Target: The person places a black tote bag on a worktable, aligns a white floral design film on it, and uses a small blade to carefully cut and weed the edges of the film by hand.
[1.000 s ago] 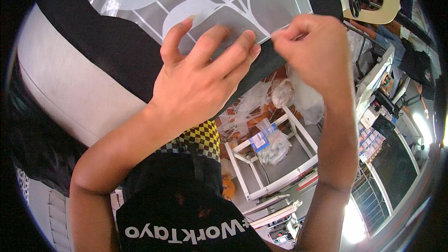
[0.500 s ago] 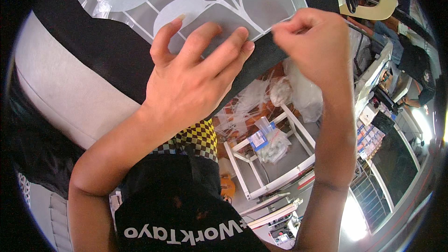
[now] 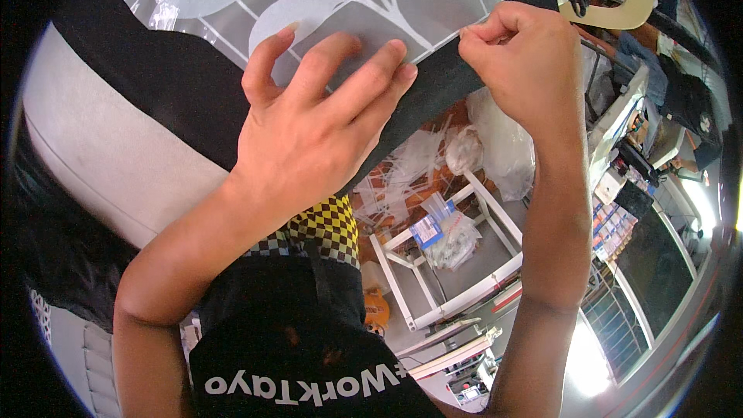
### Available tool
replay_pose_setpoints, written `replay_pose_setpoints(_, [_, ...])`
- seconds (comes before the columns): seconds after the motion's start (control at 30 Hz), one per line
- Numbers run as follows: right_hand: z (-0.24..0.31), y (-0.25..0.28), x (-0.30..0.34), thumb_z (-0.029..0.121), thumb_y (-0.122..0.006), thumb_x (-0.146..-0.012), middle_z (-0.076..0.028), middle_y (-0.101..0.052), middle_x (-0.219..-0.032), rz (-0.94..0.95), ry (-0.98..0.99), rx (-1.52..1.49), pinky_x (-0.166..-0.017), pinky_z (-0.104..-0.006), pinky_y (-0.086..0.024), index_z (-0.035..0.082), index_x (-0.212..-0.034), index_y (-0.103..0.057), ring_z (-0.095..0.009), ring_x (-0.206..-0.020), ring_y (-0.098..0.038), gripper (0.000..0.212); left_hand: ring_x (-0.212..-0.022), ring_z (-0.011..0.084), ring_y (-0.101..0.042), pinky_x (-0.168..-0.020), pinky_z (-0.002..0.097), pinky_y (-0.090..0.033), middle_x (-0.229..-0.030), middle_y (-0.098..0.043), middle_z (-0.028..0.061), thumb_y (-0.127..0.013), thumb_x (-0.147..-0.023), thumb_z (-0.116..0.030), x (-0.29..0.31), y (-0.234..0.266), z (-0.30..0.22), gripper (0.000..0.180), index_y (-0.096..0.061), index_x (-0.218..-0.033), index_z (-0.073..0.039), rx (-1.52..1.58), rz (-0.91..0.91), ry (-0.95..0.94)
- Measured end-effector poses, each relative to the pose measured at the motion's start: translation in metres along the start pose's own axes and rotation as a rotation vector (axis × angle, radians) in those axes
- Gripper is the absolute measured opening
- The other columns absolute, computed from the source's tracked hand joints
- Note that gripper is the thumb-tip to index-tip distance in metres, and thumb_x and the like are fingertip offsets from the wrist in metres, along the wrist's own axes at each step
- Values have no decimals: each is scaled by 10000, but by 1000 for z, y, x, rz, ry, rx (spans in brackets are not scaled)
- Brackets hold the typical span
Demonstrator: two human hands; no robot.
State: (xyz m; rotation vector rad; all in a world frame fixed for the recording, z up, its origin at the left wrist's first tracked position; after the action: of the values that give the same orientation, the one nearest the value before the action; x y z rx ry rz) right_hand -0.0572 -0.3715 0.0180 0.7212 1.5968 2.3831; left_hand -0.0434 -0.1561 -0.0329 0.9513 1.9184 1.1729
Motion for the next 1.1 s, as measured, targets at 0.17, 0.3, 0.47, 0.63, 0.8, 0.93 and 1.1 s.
replay_pose_setpoints(0.17, [-25, 9, 5, 91, -764, -832, -81, -737, -752, -58, -12, -223, -659, -301, -559, 21, -874, -749, -151, -678, -707, 83, -1262, 198, -541, -1157, 542, -253, -1452, -584, -99, -785, -817, -262, 5, 8, 5, 531, -699, -1341, -281, 46, 37, 12])
replay_pose_setpoints(0.3, [-33, -5, 16, 50, -763, -863, -43, -730, -789, -65, -58, -321, -672, -259, -554, 26, -935, -740, -95, -708, -682, 79, -1284, 227, -531, -1162, 548, -260, -1452, -585, -61, -788, -794, -249, 14, 23, 16, 566, -694, -1352, -249, 47, 118, -3])
replay_pose_setpoints(0.47, [7, -26, 30, 84, -779, -840, -103, -734, -725, -19, -49, -477, -614, -297, -563, -1, -860, -731, -147, -640, -716, 99, -1354, 265, -502, -1203, 581, -224, -1484, -556, -13, -790, -795, -284, -10, 26, 11, 635, -650, -1410, -219, 180, 141, 70])
replay_pose_setpoints(0.63, [11, -24, 19, 116, -790, -797, -143, -724, -693, 12, -101, -355, -625, -333, -569, -6, -770, -733, -223, -632, -738, 138, -1410, 244, -462, -1230, 607, -175, -1514, -536, -24, -758, -829, -355, -9, 8, 8, 636, -628, -1437, -224, 88, 132, 31])
replay_pose_setpoints(0.8, [-1, -9, 6, 149, -782, -796, -149, -720, -686, -22, -109, -212, -628, -360, -565, -2, -778, -740, -248, -627, -733, 158, -1415, 233, -463, -1233, 623, -161, -1518, -536, -36, -746, -839, -368, -9, 6, 8, 628, -628, -1440, -233, 62, 104, 33])
replay_pose_setpoints(0.93, [16, -9, 12, 136, -773, -792, -154, -717, -685, 34, -58, -203, -632, -366, -565, 4, -777, -740, -261, -634, -734, 137, -1415, 227, -469, -1235, 633, -156, -1523, -535, -43, -743, -837, -376, -8, 5, 6, 633, -623, -1445, -245, 54, 109, 36])
replay_pose_setpoints(1.1, [7, -9, 1, 139, -775, -795, -158, -720, -696, 33, -51, -148, -618, -366, -556, 8, -772, -743, -263, -633, -729, 136, -1410, 214, -477, -1239, 647, -155, -1525, -534, -56, -755, -826, -373, -9, 5, 7, 633, -630, -1436, -261, 72, 110, 48])
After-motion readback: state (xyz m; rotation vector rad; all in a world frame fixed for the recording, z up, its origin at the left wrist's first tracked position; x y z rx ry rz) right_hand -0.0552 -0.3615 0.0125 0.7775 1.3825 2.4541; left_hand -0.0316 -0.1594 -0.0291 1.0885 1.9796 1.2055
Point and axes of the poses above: each hand's wrist, its own x-axis away from the middle knuckle, its own y-axis out of the back of the hand, z = x × y, the point moved 3 cm from there along -x, towards the middle knuckle
